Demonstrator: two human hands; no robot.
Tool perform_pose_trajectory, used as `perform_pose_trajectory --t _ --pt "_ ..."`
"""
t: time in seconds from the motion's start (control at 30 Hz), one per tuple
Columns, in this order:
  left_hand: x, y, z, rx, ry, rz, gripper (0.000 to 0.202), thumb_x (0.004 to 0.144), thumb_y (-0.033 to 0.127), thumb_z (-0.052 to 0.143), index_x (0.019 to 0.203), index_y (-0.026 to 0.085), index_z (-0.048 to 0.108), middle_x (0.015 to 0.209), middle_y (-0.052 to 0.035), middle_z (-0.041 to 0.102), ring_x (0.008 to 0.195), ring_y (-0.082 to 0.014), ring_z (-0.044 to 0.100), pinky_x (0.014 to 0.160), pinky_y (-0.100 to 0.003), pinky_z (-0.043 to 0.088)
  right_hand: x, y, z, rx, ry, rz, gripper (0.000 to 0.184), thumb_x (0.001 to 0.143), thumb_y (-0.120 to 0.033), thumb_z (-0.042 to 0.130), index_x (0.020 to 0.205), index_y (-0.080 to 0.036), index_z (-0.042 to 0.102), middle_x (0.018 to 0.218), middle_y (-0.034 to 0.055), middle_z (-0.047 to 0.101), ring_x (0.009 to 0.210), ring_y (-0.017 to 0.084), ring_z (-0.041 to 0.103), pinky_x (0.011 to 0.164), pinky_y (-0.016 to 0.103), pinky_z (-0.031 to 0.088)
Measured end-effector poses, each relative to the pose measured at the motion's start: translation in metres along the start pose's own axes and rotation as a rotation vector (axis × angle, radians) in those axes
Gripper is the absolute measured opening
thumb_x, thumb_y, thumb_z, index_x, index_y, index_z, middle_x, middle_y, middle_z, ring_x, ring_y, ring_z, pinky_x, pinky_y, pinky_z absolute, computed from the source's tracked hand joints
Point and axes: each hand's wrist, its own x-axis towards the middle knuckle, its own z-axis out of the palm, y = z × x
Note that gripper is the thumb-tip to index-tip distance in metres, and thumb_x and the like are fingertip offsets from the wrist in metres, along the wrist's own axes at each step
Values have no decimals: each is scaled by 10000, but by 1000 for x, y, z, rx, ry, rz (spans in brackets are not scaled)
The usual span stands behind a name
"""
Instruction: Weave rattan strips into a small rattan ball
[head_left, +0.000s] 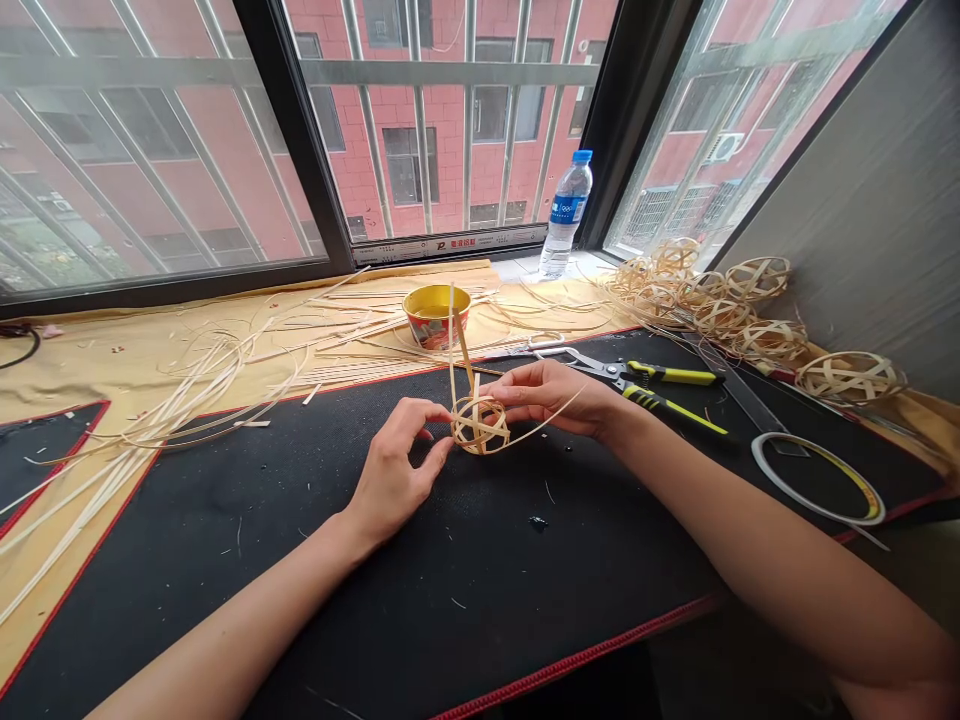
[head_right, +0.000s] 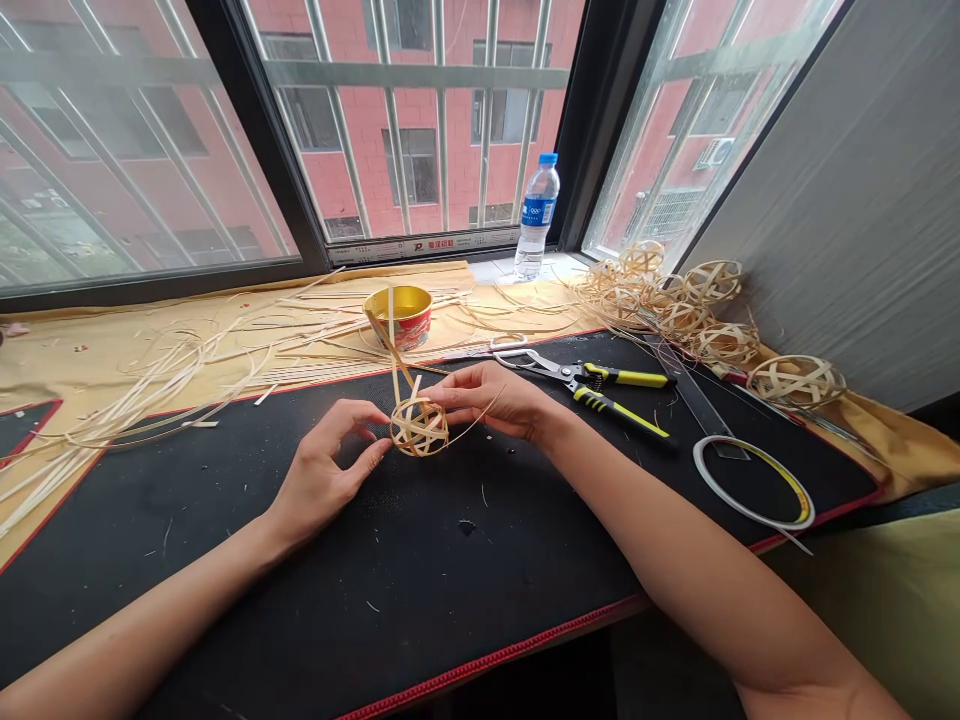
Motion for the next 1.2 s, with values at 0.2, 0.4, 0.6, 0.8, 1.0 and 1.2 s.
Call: perform_pose_trajectory --t 0.2,0.4,0.6,0.8,1.0,1.2 --pt "0 -5 2 -140 -33 -68 194 844 306 603 998 194 565 996 -48 574 865 -154 570 742 -282 490 -3 -2 4 -67 -14 24 310 659 -356 793 793 -94 696 924 100 703 854 169 664 804 295 537" --pt "4 0 4 -172 -46 -41 245 871 248 564 1112 208 564 1065 -62 572 932 -153 564 731 -251 484 -3 -2 5 -82 -24 28 317 653 -374 793 735 -104 648 874 74 698 801 155 666 805 316 549" --pt "4 4 7 -155 -105 -15 335 895 250 520 1229 221 540 1162 -79 545 1002 -153 543 768 -233 488 0 2 3 -89 -2 28 307 647 -380 794 711 -121 642 876 63 699 833 156 661 761 278 551" --pt "4 -1 10 -207 -88 -37 329 890 248 542 1218 246 559 1149 -56 571 1038 -159 551 827 -253 479 1 5 5 -70 -12 38 314 638 -388 796 687 -119 641 833 49 699 723 122 657 720 259 538" --pt "3 -2 8 -236 -51 -51 336 861 261 588 1196 236 585 1136 -64 557 955 -148 562 795 -260 492 -2 0 2 -139 -1 -8 302 654 -386 786 704 -121 652 816 41 690 764 132 651 780 289 528" --pt "0 0 8 -358 54 -145 373 742 286 721 1085 186 611 1022 -59 597 791 -129 587 786 -295 524 -6 -5 -2 -235 -68 30 291 685 -399 758 757 -129 678 944 69 693 860 165 646 750 279 536"
